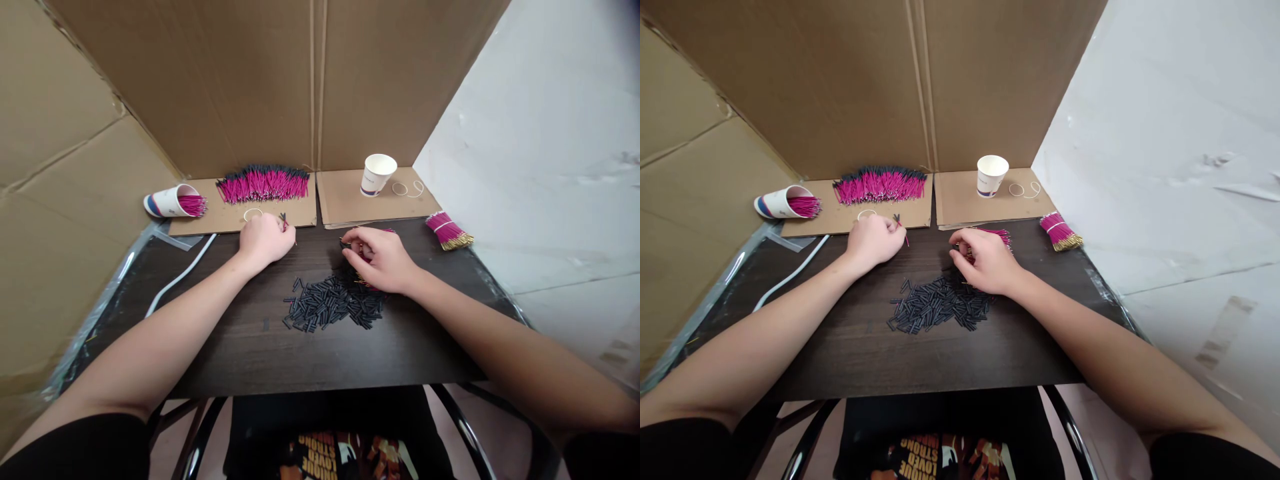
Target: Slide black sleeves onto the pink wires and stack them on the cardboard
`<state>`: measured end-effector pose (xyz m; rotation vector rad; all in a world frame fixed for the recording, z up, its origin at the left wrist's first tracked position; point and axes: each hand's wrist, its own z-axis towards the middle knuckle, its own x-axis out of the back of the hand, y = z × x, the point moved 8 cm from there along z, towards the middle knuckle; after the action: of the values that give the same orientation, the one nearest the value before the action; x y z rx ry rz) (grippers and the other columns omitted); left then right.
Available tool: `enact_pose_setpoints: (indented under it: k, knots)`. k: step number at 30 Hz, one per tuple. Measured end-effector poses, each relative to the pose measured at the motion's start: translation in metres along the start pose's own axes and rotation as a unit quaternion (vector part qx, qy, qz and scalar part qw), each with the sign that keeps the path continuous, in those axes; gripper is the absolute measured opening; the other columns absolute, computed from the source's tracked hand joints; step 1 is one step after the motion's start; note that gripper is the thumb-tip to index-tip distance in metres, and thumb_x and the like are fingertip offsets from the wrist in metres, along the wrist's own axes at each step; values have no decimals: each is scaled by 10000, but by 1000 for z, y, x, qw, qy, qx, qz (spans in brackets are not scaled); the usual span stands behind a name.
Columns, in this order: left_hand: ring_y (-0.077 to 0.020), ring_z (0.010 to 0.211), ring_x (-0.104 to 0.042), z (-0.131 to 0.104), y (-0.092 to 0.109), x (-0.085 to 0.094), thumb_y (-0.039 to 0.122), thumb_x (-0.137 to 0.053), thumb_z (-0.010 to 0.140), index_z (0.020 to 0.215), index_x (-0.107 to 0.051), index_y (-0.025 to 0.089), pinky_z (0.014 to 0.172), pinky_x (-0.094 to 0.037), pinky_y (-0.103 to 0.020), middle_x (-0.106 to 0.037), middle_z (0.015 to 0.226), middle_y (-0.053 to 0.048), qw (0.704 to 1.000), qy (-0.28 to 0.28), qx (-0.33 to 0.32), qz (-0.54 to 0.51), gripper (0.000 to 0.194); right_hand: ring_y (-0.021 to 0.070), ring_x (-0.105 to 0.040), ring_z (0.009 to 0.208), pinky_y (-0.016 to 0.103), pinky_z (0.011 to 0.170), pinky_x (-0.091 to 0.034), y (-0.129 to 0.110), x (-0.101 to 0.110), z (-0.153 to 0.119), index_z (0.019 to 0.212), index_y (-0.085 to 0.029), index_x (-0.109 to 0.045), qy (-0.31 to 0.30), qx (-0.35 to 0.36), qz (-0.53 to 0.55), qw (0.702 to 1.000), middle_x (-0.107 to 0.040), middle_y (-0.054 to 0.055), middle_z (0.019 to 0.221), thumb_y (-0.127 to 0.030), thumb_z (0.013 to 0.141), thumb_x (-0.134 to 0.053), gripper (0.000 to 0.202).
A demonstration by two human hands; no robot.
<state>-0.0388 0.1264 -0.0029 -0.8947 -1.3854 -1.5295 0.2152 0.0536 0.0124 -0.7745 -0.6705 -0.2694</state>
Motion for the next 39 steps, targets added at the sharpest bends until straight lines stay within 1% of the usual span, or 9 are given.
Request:
enact_pose_setpoints:
  k: [4,8,12,16,22,25,34,36,39]
  knots:
    - [-171,574,-428,0,0,-1,417,-631,878,545,-638,195,777,-522,-451,-537,539,-95,1000,-2,2,-1,400,155,-548,670,342,704,-455,2,0,-1,1128,-177,-687,-5,3,-6,1000,-657,0,814,-232,1052,-647,102]
    - [-220,658,-538,-1,1,-3,484,-662,886,657,-735,192,842,-555,-508,-650,679,-128,1000,-9,14,18,378,156,-550,669,341,697,-451,4,-2,-1,1126,-177,-691,-13,-1,-4,1000,-639,-6,790,-247,1056,-643,110]
    - [-255,749,-602,-3,2,-1,432,-678,862,719,-757,165,873,-572,-520,-673,741,-158,999,1,12,35,314,168,-553,674,352,701,-453,6,-3,-1,1111,-188,-686,-24,-16,-7,1000,-631,-1,768,-269,1056,-630,113]
    - [-288,801,-623,-4,3,2,407,-642,880,751,-765,154,851,-575,-531,-664,777,-179,998,14,0,55,309,170,-565,700,352,716,-450,11,2,0,1074,-182,-688,-35,-20,-43,998,-624,4,772,-265,1046,-628,107]
    - [-299,828,-638,-4,6,5,402,-629,895,776,-776,143,847,-580,-516,-628,761,-171,996,25,-16,88,320,209,-602,793,379,741,-411,32,9,0,1014,-175,-709,-82,-48,-153,984,-691,63,875,-259,1027,-619,124]
    - [-309,847,-650,-4,6,4,417,-591,931,803,-789,138,856,-580,-521,-644,782,-182,995,24,-17,97,366,226,-634,824,391,754,-426,39,11,-1,1054,-166,-753,-99,-54,-187,976,-722,86,945,-275,1027,-626,169]
    - [-313,866,-661,-7,11,9,423,-615,931,839,-773,136,828,-550,-480,-689,833,-190,993,40,-16,107,340,263,-668,872,410,750,-450,40,9,-2,1104,-168,-768,-115,-58,-224,966,-752,122,1032,-292,1046,-638,189]
    - [-279,828,-646,-12,18,10,397,-626,928,841,-741,148,812,-519,-443,-708,841,-165,994,50,-43,82,288,260,-664,875,410,751,-450,40,9,-2,1104,-165,-772,-116,-59,-225,966,-750,123,1037,-294,1053,-636,194]
    - [-193,754,-593,-25,41,1,381,-648,922,849,-701,165,769,-460,-369,-709,811,-91,987,22,-155,-26,234,253,-652,869,408,741,-441,40,8,-3,1094,-166,-775,-112,-57,-225,966,-741,123,1032,-301,1072,-628,201]
